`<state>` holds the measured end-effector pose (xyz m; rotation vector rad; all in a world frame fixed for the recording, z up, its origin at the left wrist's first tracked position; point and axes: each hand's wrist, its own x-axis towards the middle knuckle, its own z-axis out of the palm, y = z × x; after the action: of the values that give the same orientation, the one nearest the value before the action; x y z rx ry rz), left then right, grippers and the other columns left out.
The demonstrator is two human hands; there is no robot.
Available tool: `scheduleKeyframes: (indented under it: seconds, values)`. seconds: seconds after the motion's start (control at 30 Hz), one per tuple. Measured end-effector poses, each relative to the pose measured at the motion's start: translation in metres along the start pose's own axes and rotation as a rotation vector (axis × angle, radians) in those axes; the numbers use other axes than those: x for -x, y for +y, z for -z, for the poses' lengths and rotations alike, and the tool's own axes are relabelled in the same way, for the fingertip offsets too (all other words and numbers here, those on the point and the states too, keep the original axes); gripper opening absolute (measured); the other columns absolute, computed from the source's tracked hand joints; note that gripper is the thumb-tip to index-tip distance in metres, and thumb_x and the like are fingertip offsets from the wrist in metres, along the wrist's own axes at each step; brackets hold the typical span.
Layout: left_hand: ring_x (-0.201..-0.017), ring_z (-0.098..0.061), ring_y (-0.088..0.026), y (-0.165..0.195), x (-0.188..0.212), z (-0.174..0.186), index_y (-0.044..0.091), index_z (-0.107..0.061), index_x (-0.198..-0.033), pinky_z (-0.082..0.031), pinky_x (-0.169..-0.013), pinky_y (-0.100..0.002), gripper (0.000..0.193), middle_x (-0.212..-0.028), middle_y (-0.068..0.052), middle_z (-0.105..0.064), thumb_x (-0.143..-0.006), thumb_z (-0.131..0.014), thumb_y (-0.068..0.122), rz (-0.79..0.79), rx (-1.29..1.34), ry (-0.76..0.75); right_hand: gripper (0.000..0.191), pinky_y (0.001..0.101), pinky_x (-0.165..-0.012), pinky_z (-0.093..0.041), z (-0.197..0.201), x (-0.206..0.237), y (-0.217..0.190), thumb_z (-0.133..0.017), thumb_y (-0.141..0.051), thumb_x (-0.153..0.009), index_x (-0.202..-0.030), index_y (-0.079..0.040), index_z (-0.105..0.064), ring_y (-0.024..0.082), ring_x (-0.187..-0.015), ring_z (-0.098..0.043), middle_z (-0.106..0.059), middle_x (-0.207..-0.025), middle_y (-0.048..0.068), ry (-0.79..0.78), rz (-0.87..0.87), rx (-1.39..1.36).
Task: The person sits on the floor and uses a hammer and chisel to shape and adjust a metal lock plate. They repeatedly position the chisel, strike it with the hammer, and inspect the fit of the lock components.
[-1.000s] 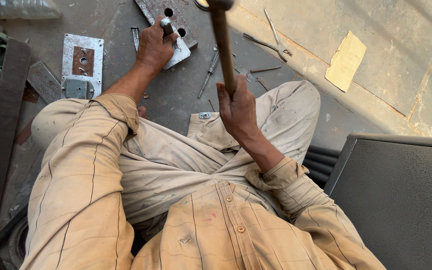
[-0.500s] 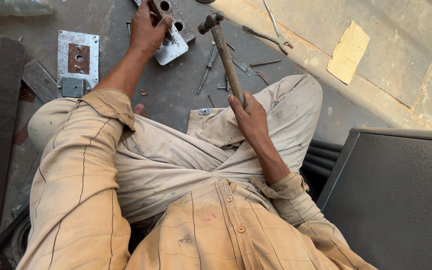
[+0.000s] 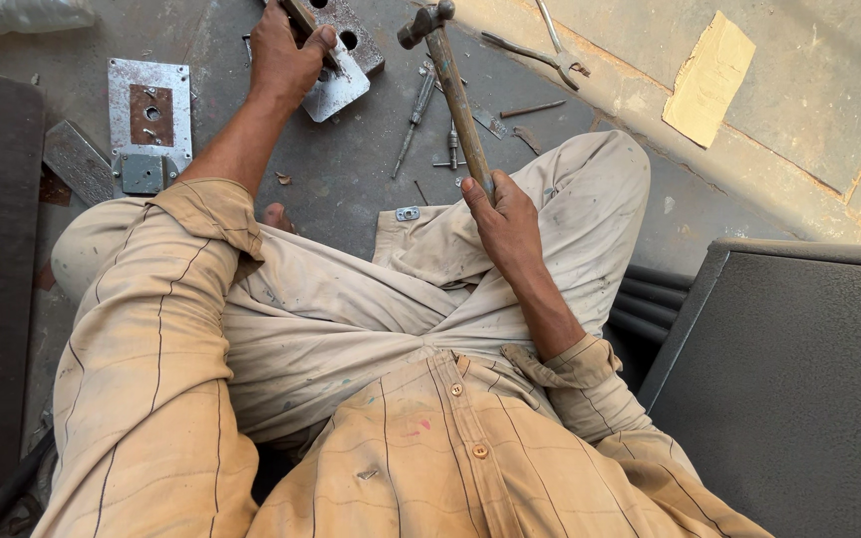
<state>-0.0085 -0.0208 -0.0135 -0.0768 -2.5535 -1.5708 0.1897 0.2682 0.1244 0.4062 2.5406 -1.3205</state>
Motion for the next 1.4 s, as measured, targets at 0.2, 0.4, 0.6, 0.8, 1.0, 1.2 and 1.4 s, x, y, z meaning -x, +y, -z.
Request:
scheduleKeyframes:
  seconds: [0.2,0.4,0.6,0.8,1.0,1.2,1.4]
  values:
    - [-0.094,-0.079,-0.026,0.001,0.000,0.000,0.002,-0.056,-0.118,-0.064,-0.083,-0.037,0.040,-0.100,-0.015,-0.077,-0.098,-0.084,0.023,-0.008,-0.028,0.002,0.048,0.0279,-0.046,-0.038,0.002,-0.002,0.003,-0.059,-0.052,-0.101,-0.079,-0.010,-0.055,0.008,-0.053,-0.046,-0.050,-0.059,-0.002,0.013,0.052,-0.029]
    - [-0.088,-0.080,-0.026,0.003,0.003,-0.005,0.003,-0.058,-0.117,-0.066,-0.077,-0.034,0.038,-0.096,-0.015,-0.076,-0.099,-0.083,0.025,-0.008,-0.083,0.015,0.049,0.0270,-0.043,-0.037,0.000,-0.004,0.004,-0.058,-0.053,-0.101,-0.078,-0.010,-0.054,0.007,-0.050,-0.045,-0.048,-0.058,-0.003,0.022,0.059,-0.007]
    - [-0.082,-0.077,-0.033,0.022,0.010,-0.007,0.001,-0.057,-0.118,-0.059,-0.072,-0.042,0.042,-0.086,-0.017,-0.075,-0.095,-0.084,0.023,-0.106,-0.185,0.048,0.044,0.0278,-0.046,-0.032,0.014,0.006,-0.023,-0.058,-0.047,-0.106,-0.085,-0.008,-0.057,0.007,-0.055,-0.039,-0.045,-0.061,-0.003,0.127,0.204,0.004]
    - [-0.083,-0.073,-0.040,0.044,0.018,-0.007,0.000,-0.053,-0.115,-0.054,-0.072,-0.049,0.045,-0.084,-0.019,-0.073,-0.098,-0.083,0.028,-0.083,-0.238,0.009,0.032,0.0307,-0.053,-0.039,0.009,0.011,-0.052,-0.057,-0.038,-0.111,-0.107,-0.007,-0.050,0.010,-0.058,-0.044,-0.049,-0.074,0.000,0.266,0.710,-0.600]
    - [-0.085,-0.072,-0.042,0.041,0.021,-0.006,0.001,-0.056,-0.115,-0.053,-0.072,-0.051,0.039,-0.086,-0.019,-0.073,-0.095,-0.081,0.022,-0.111,-0.205,0.035,0.035,0.0491,-0.058,-0.044,-0.030,-0.021,-0.049,-0.061,-0.035,-0.108,-0.104,-0.001,-0.050,0.033,-0.059,-0.057,-0.055,-0.069,0.009,0.149,0.480,0.366]
    - [-0.080,-0.078,-0.026,0.013,0.012,-0.004,0.003,-0.062,-0.105,-0.059,-0.073,-0.040,0.023,-0.087,-0.009,-0.078,-0.103,-0.075,0.021,-0.075,-0.013,0.080,0.047,0.0378,-0.054,-0.039,-0.023,-0.001,-0.023,-0.062,-0.044,-0.106,-0.085,-0.004,-0.050,0.019,-0.059,-0.044,-0.047,-0.065,0.006,0.011,0.295,0.043]
    - [-0.072,-0.075,-0.024,0.013,0.006,-0.001,0.004,-0.061,-0.097,-0.059,-0.067,-0.039,0.019,-0.082,-0.008,-0.077,-0.102,-0.068,0.021,0.092,0.147,0.023,0.048,0.0329,-0.051,-0.036,-0.015,0.006,-0.006,-0.059,-0.049,-0.103,-0.085,-0.005,-0.053,0.010,-0.057,-0.042,-0.047,-0.064,-0.001,0.031,0.158,-0.148]
